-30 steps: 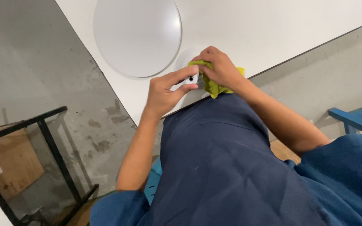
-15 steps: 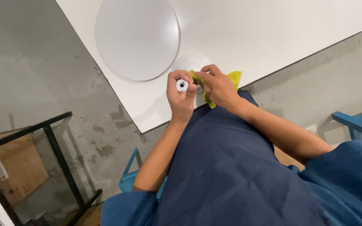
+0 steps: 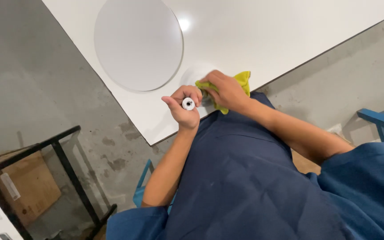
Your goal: Cleaning and assembling a two-piece white cake stand.
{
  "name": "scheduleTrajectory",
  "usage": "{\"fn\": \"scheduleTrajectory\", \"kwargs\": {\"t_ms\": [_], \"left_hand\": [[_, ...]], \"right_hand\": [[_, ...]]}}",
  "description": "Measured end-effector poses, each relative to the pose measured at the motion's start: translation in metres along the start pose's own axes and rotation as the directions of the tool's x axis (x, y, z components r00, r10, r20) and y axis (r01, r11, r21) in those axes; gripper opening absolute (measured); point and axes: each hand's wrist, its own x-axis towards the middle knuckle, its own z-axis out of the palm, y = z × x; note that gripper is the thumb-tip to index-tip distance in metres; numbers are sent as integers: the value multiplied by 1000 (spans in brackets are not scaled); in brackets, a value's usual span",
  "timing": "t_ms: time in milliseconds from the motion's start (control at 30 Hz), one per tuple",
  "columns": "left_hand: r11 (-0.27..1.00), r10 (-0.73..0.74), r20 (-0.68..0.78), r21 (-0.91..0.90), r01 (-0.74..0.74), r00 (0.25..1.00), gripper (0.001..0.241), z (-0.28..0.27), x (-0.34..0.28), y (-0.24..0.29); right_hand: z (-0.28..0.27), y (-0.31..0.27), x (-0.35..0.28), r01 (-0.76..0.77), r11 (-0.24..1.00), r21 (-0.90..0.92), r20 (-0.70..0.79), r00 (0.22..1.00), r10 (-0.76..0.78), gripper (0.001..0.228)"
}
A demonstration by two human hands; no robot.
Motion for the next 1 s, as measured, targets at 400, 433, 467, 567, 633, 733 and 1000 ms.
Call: {"fn": "scheduleTrajectory", "kwargs": {"t_ms": [400,433,467,567,633,733,1000], "left_hand": [[992,-127,150,0,129,981,85,-9,15,12],[992,-124,149,-1,125,981,85,-12,17,14],[991,-133,221,32,129,966,87,-15,19,17],[993,-110,344,65,93,932,88,-20,33,14],[995,-89,380,69,67,921,88,-14,35,18],[985,66,246,138,-103,967,79,8,31,33],[996,68,-110,59,-62,992,51,27,3,24]], "right_hand": [[0,-9,19,84,992,-95,-20,996,-86,27],[0,-9,22,87,992,-96,-19,996,-89,27],[0,-10,24,161,981,-108,-1,987,-162,33],[0,-5,17,171,978,-116,-16,985,-174,38],[2,-5,4,103,990,-98,-36,994,-107,37],[0,-10,-9,-36,989,-141,-57,998,28,29],[7,-8,-12,122,983,-135,-82,988,-134,34]]}}
